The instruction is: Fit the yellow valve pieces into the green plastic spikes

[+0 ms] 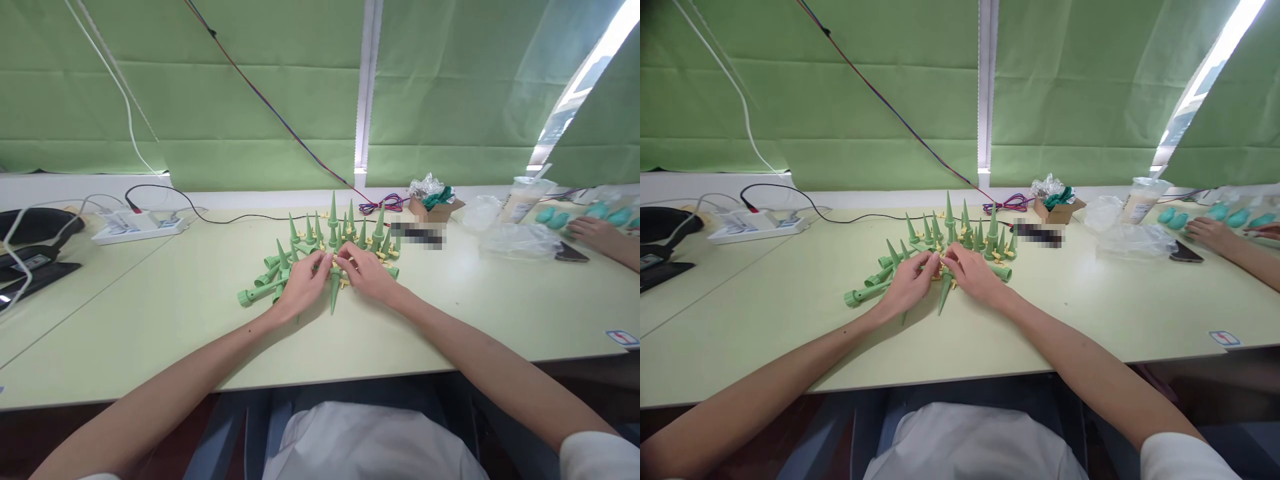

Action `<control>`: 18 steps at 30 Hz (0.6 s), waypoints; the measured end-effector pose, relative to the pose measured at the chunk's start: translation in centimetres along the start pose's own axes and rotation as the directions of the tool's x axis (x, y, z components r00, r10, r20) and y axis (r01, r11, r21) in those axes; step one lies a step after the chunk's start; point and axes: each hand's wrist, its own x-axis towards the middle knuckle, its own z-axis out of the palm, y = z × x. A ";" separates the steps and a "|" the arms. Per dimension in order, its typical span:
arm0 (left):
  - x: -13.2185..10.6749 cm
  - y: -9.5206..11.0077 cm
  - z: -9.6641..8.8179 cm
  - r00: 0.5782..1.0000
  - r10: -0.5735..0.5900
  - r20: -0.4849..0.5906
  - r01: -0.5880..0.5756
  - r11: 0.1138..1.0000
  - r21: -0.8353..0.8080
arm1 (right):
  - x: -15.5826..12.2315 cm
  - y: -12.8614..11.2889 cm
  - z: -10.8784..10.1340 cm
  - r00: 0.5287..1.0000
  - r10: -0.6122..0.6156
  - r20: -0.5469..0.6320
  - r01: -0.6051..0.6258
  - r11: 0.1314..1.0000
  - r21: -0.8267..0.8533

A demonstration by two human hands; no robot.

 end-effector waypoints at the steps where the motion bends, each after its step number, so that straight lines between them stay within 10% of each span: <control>1: 0.0 0.0 0.0 1.000 -0.002 0.003 0.002 1.000 -0.005 | 0.0 -0.1 0.0 1.000 -0.002 0.005 0.002 1.000 0.002; 18: 0.2 -0.1 0.0 0.998 -0.012 0.063 0.013 1.000 -0.019 | -0.2 0.3 0.2 0.994 -0.094 0.063 0.098 0.993 -0.067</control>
